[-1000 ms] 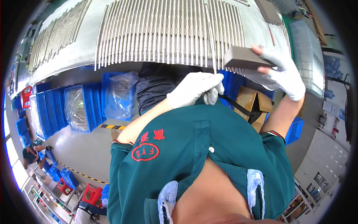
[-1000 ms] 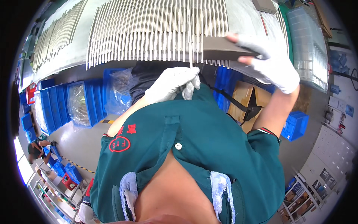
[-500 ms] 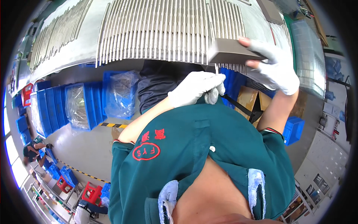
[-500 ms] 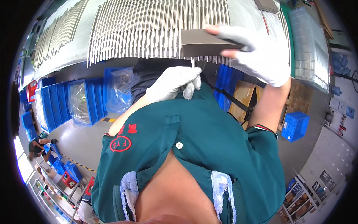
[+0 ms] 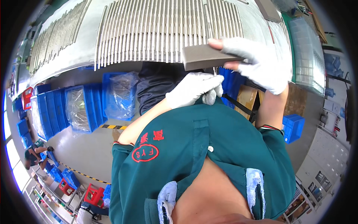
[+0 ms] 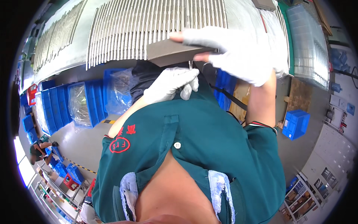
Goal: Manually polishing the ends of metal rods using a sanding block at a factory workbench.
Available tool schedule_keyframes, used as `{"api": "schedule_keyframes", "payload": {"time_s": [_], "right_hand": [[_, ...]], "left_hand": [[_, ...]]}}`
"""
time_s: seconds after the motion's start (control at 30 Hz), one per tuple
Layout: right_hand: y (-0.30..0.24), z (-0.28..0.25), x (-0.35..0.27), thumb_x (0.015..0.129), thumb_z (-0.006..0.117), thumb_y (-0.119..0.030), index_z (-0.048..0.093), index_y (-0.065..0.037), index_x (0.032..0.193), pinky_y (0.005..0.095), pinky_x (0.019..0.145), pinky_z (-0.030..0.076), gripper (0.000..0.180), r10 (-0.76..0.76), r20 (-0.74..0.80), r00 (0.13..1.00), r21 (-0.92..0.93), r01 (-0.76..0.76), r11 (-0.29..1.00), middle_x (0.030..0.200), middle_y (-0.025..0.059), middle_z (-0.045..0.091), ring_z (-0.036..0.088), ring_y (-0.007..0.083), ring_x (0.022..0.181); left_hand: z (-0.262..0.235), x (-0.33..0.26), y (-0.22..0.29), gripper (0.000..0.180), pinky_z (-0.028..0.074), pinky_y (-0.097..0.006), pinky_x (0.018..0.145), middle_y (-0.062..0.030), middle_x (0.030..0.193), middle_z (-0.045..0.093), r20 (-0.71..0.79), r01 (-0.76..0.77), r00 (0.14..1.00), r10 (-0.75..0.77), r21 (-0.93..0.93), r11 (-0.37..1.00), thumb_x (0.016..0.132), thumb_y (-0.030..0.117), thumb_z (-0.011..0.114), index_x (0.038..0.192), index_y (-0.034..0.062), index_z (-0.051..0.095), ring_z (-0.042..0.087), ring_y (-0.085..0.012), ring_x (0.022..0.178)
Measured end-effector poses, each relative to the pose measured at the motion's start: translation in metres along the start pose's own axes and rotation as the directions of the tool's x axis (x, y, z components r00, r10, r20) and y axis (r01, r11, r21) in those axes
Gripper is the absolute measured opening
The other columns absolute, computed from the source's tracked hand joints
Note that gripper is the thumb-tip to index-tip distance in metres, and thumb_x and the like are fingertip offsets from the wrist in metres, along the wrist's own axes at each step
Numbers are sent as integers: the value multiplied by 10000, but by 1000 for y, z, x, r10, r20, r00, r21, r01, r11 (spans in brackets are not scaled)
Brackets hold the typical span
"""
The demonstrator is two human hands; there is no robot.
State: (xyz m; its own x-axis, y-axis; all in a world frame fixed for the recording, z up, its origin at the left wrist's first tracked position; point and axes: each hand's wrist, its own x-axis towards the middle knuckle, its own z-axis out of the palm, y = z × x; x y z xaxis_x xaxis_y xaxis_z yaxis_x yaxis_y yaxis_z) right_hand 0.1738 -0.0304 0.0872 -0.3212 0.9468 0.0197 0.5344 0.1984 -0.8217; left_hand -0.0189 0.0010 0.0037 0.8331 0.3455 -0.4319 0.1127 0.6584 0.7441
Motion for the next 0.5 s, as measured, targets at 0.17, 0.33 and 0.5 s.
{"api": "schedule_keyframes", "payload": {"time_s": [0.17, 0.33, 0.5], "right_hand": [[14, -43, -40, 811, 675, -159, 544, -37, 1260, 275, 991, 375, 483, 229, -100, 968, 6, -229, 973, 1279, 92, 556, 492, 157, 1185], [18, -42, -70, 790, 702, -101, 485, -22, 1311, 305, 1030, 339, 569, 223, -488, 844, 118, -189, 975, 1333, 77, 498, 457, 180, 1212], [29, -33, -69, 789, 701, -94, 457, 8, 1323, 325, 1053, 316, 595, 206, -611, 764, 116, -171, 978, 1367, 82, 464, 430, 191, 1244]], "left_hand": [[-3, -1, 3, 356, 371, -223, 464, -23, 546, 544, 39, 38, 999, -36, -56, 998, 914, 313, 572, 715, 22, 619, 507, -87, 482], [-5, 2, -2, 371, 421, -224, 499, -31, 585, 568, 65, 12, 998, -7, -86, 996, 932, 349, 534, 775, 27, 630, 535, -92, 518], [-10, 5, -7, 378, 439, -222, 530, -38, 624, 587, 27, 19, 999, -18, -36, 999, 937, 369, 519, 818, 28, 631, 553, -99, 541]]}}
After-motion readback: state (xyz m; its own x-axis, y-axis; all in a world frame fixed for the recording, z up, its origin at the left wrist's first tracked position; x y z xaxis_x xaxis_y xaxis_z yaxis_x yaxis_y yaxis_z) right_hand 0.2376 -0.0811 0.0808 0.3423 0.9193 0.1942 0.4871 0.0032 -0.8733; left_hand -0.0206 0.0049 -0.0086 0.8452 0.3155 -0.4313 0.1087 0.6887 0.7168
